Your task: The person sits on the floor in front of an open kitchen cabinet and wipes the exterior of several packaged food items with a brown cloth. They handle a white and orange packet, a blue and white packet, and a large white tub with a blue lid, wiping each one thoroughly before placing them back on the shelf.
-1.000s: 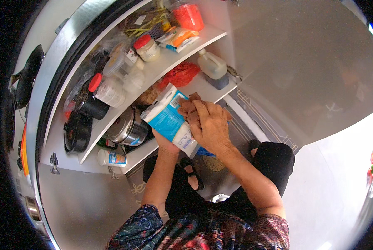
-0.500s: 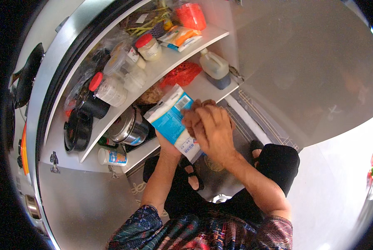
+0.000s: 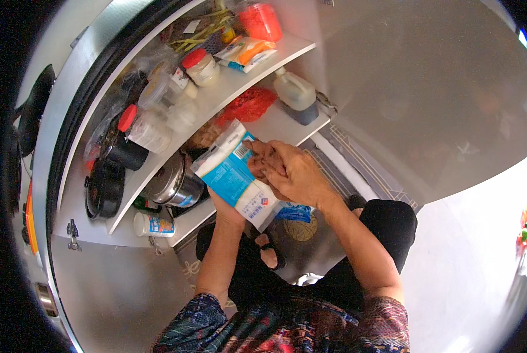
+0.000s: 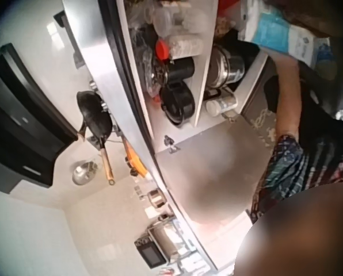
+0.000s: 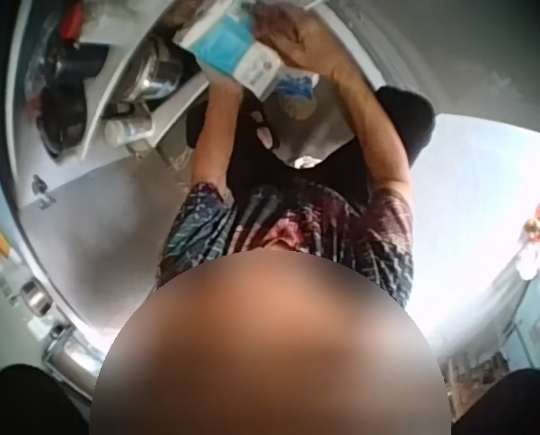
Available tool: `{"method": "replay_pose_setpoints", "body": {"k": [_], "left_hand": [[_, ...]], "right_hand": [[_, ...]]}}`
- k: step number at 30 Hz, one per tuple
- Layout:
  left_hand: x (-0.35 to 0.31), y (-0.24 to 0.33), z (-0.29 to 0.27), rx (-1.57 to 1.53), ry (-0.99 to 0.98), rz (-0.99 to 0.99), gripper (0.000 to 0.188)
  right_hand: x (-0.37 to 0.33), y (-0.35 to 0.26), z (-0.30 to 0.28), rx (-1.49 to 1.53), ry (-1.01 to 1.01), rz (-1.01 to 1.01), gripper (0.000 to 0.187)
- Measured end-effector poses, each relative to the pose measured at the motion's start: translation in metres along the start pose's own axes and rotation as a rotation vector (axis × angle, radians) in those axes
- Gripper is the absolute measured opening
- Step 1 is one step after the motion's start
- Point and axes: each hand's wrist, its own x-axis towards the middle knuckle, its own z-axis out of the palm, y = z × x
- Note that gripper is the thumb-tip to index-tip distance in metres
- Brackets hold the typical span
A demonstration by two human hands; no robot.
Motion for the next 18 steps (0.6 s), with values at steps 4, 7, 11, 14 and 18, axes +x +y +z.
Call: {"method": "replay_pose_setpoints", "body": {"k": [4,7,11,14,18], "left_hand": [[-0.001,0.005,-0.013,-0.195,-0.200,0.007,0.067],[-0.001,0.004,-0.008,-0.006,0.053,0.120,0.070],[0.004,0.003,-0.001,-0.029,0.129,0.208,0.063],[0.005,0.005,-0.004,-0.020,0.114,0.221,0.064],[0.004,0.006,-0.005,0.039,0.037,0.093,0.072]], "right_hand": [[-0.010,0.008,0.006,-0.311,0.078,-0.191,0.033],[-0.024,0.010,0.020,-0.497,0.131,-0.199,0.038],[-0.044,0.004,0.036,-0.654,0.130,-0.304,0.049],[-0.054,-0.005,0.041,-0.627,0.070,-0.379,0.056],[-0.054,-0.014,0.042,-0.473,-0.023,-0.459,0.060]]}}
